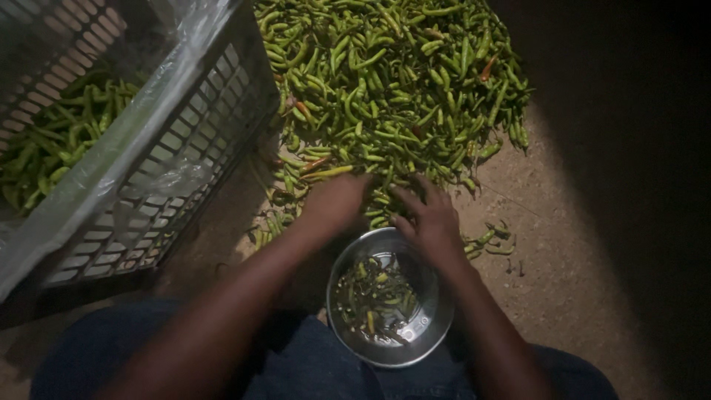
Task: The person sits on the floor and repeatedly picks green chilies from a pile, removes the stems by hand, and places the de-stemmed chilies into a plastic crate. The stems are collected in a metal bowl.
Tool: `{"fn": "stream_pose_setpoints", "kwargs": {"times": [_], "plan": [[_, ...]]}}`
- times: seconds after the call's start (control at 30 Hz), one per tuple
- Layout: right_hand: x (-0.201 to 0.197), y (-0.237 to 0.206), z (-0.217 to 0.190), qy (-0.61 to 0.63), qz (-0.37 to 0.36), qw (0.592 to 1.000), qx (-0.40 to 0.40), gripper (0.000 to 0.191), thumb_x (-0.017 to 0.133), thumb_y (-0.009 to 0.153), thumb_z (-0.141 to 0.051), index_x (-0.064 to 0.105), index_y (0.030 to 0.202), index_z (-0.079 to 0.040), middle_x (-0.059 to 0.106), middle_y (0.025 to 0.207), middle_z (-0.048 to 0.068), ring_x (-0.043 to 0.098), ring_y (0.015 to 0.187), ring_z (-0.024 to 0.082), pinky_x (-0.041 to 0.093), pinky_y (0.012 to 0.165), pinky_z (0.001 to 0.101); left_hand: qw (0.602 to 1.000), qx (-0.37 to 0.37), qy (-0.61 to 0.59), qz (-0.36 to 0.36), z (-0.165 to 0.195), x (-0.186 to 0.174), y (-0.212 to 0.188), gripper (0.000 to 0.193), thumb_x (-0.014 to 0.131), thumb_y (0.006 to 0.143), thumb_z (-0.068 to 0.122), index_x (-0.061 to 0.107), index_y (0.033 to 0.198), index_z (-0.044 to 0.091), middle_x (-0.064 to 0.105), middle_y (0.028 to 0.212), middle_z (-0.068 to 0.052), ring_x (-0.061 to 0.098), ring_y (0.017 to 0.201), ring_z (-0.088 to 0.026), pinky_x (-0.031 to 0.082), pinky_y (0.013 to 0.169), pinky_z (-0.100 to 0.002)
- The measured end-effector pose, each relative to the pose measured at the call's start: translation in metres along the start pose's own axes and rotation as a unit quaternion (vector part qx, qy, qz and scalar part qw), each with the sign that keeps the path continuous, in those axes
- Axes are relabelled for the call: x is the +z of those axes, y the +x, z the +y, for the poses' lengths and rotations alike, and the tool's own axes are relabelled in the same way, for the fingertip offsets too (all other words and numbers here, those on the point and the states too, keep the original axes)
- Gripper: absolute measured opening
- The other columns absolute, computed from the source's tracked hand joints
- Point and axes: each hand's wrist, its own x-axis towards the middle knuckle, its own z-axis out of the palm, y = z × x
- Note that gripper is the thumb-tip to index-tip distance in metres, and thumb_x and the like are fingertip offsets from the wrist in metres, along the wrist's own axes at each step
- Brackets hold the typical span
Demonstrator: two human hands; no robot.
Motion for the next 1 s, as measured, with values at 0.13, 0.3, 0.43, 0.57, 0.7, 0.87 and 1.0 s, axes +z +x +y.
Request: {"fn": "stream_pose_setpoints", "kwargs": {"times": [0.13, 0.3, 0.43, 0.57, 0.7, 0.87, 1.0], "plan": [[-0.016, 0.001, 0.000, -0.016, -0.094, 0.977, 0.191, 0.070, 0.088, 0.070, -0.036, 0.065, 0.135, -0.027, 0.050, 0.144, 0.014, 0.049, 0.132, 0.037, 0.043, 0.108, 0.0492, 1.000, 0.012, 0.011, -0.009, 0.003, -0.004, -0.010, 0.076, 0.086, 0.071, 0.028, 0.050, 0.136, 0.017, 0.070, 0.107, -0.017, 0.068, 0.102, -0.039, 0.054, 0.084, -0.053], [-0.028, 0.004, 0.008, 0.000, -0.096, 0.966, 0.242, 0.089, 0.096, 0.063, -0.038, 0.058, 0.140, -0.014, 0.050, 0.138, 0.021, 0.058, 0.124, 0.039, 0.051, 0.101, 0.0476, 0.998, 0.029, 0.040, 0.039, -0.006, 0.016, -0.006, 0.060, 0.077, 0.080, 0.020, 0.054, 0.135, 0.016, 0.071, 0.105, -0.017, 0.070, 0.097, -0.039, 0.056, 0.078, -0.053], [-0.015, -0.002, 0.015, 0.054, -0.113, 0.959, 0.253, 0.091, 0.094, 0.060, -0.028, 0.054, 0.142, -0.015, 0.049, 0.139, 0.019, 0.060, 0.119, 0.039, 0.052, 0.095, 0.0479, 0.992, 0.070, 0.032, 0.101, -0.006, 0.028, -0.004, 0.038, 0.074, 0.085, 0.018, 0.064, 0.122, 0.014, 0.071, 0.102, -0.017, 0.071, 0.095, -0.038, 0.056, 0.078, -0.052], [0.003, -0.004, 0.025, 0.058, -0.069, 0.980, 0.180, 0.069, 0.092, 0.067, -0.022, 0.063, 0.128, -0.011, 0.063, 0.125, 0.018, 0.064, 0.114, 0.036, 0.055, 0.094, 0.0463, 0.995, 0.076, 0.006, 0.070, 0.002, 0.017, -0.013, 0.046, 0.082, 0.069, 0.027, 0.067, 0.109, 0.010, 0.071, 0.098, -0.017, 0.069, 0.095, -0.039, 0.055, 0.079, -0.052], [0.003, 0.001, 0.031, 0.387, -0.059, 0.883, 0.259, 0.053, 0.079, 0.076, -0.011, 0.065, 0.126, -0.008, 0.074, 0.117, 0.008, 0.073, 0.104, 0.027, 0.062, 0.083, 0.0395, 0.992, 0.012, -0.123, 0.033, 0.016, -0.006, -0.015, 0.036, 0.078, 0.076, 0.027, 0.072, 0.108, 0.010, 0.073, 0.103, -0.017, 0.070, 0.096, -0.039, 0.055, 0.083, -0.051], [-0.028, -0.001, 0.024, 0.599, 0.044, 0.771, 0.212, 0.053, 0.070, 0.085, -0.001, 0.058, 0.137, -0.003, 0.065, 0.127, 0.015, 0.065, 0.109, 0.027, 0.061, 0.084, 0.0391, 0.954, 0.143, -0.231, 0.130, 0.024, -0.034, -0.003, 0.047, 0.075, 0.076, 0.025, 0.070, 0.120, 0.008, 0.074, 0.104, -0.017, 0.073, 0.094, -0.034, 0.057, 0.085, -0.044], [-0.046, 0.004, 0.015, 0.595, 0.098, 0.789, 0.119, 0.045, 0.062, 0.095, 0.004, 0.055, 0.139, -0.001, 0.059, 0.141, 0.018, 0.063, 0.127, 0.030, 0.062, 0.097, 0.0462, 0.940, 0.147, -0.244, 0.190, 0.023, -0.046, -0.002, 0.042, 0.077, 0.084, 0.027, 0.070, 0.120, 0.007, 0.074, 0.107, -0.017, 0.072, 0.096, -0.034, 0.056, 0.085, -0.044]]}}
